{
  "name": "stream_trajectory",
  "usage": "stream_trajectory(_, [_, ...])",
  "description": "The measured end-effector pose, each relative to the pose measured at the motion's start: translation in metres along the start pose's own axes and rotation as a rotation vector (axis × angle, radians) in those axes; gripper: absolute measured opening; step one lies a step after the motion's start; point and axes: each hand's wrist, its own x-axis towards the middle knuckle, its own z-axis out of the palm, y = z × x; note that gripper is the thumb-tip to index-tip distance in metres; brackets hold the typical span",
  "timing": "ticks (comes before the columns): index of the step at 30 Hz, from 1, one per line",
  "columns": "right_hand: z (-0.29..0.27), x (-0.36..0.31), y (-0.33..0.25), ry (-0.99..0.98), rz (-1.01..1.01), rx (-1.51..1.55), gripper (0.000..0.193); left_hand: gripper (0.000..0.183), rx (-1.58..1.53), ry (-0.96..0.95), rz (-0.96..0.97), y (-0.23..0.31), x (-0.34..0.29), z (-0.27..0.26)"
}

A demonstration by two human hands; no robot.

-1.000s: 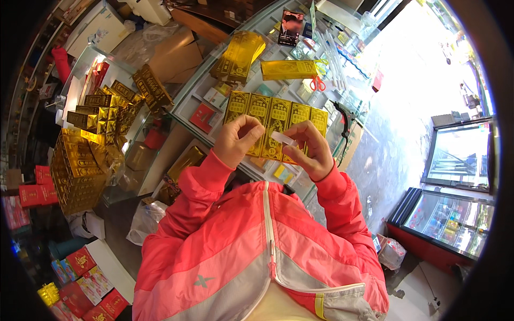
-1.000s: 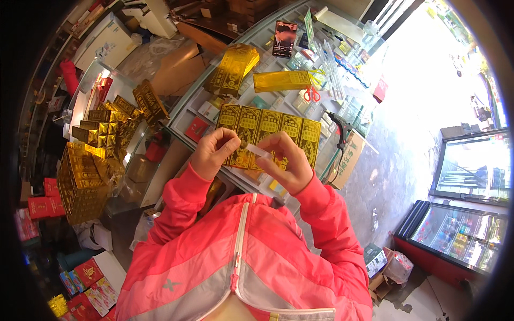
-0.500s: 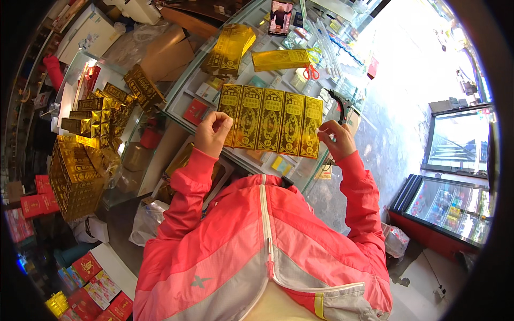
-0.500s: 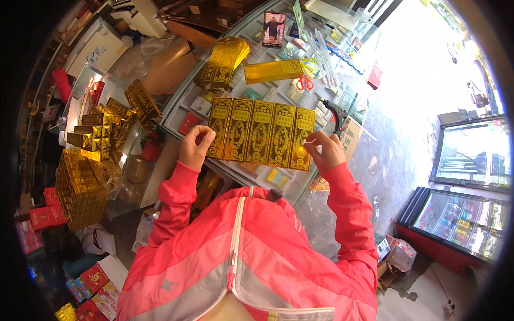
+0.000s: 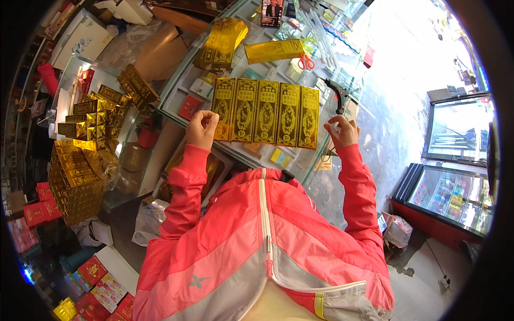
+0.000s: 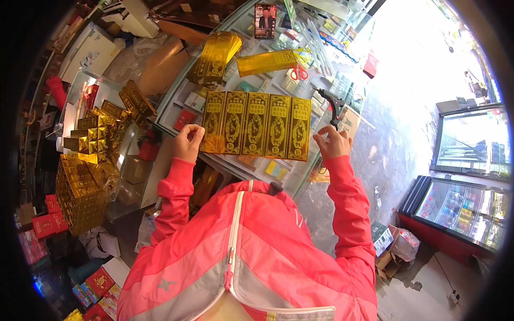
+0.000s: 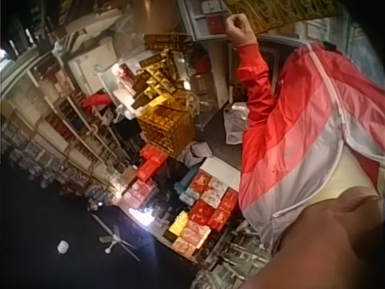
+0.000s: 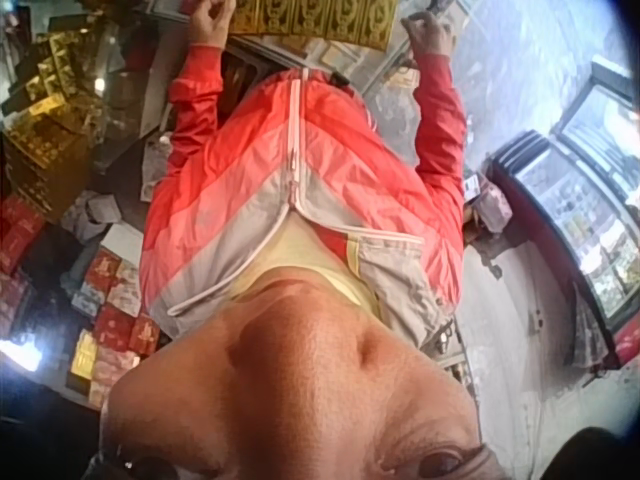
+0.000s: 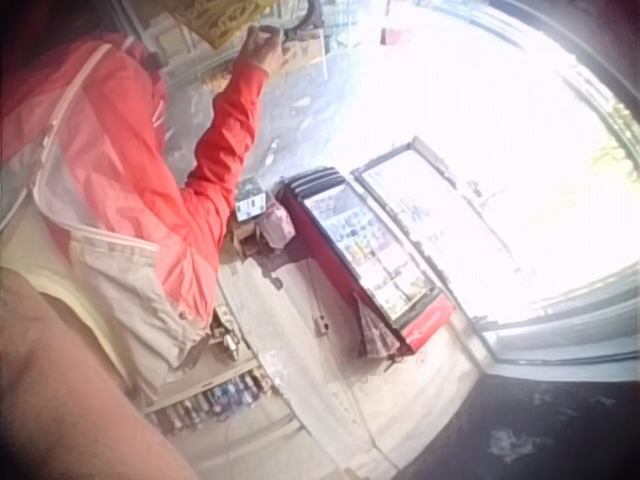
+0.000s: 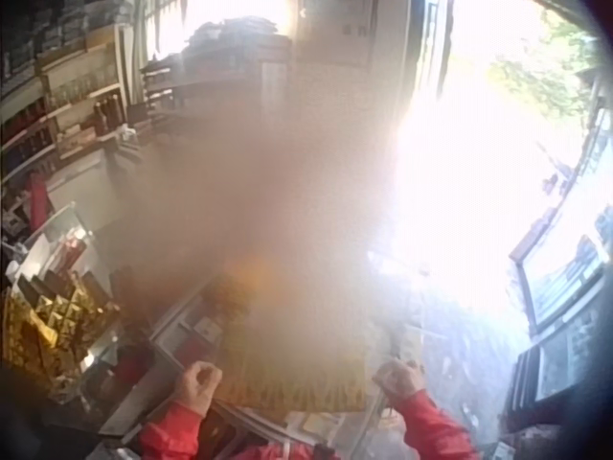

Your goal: The person folds and assembles small gold-colored paper boxes on a glass counter. They apply adhesive tape to secure the flaps, then use scissors to trim excess tape. The person repeats this process for several boxes, stacking the finished units on the counter.

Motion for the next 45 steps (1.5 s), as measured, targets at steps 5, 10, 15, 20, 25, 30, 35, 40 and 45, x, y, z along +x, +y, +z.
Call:
stream_trajectory(5, [0.012,-0.002,-0.002,0.142,-0.117,-0.049,0.015,0.018,0.032,0.042,0.062,-0.01,0.0,0.003])
stream_trajectory(10, [0.021,-0.009,0.006,0.206,-0.134,-0.022,0.015,0.019,0.063,0.046,0.031,-0.015,-0.004,0.006])
stream_trajectory(15, [0.027,-0.013,0.01,0.184,-0.061,-0.069,0.017,0.019,0.103,0.041,0.078,-0.012,-0.005,0.008])
stream_trajectory(20, [0.033,-0.009,0.005,0.097,0.025,-0.134,0.023,0.017,0.184,0.052,0.074,-0.015,-0.002,0.004])
stream_trajectory(25, [0.038,-0.008,0.002,0.095,0.013,-0.164,0.024,0.012,0.381,0.142,0.267,-0.03,0.002,0.002])
stream_trajectory(30, [0.041,-0.008,0.002,0.111,0.0,-0.195,0.023,0.014,0.482,0.177,0.316,-0.044,0.001,0.011])
stream_trajectory(35, [0.041,-0.006,0.002,0.064,0.03,-0.199,0.024,0.013,0.471,0.187,0.282,-0.054,0.003,0.019])
stream_trajectory(40, [0.042,-0.004,0.004,0.027,0.044,-0.191,0.025,0.013,0.473,0.22,0.293,-0.056,0.004,0.022])
stream_trajectory(45, [0.043,-0.003,0.006,0.016,0.022,-0.193,0.026,0.014,0.461,0.176,0.283,-0.05,0.003,0.019])
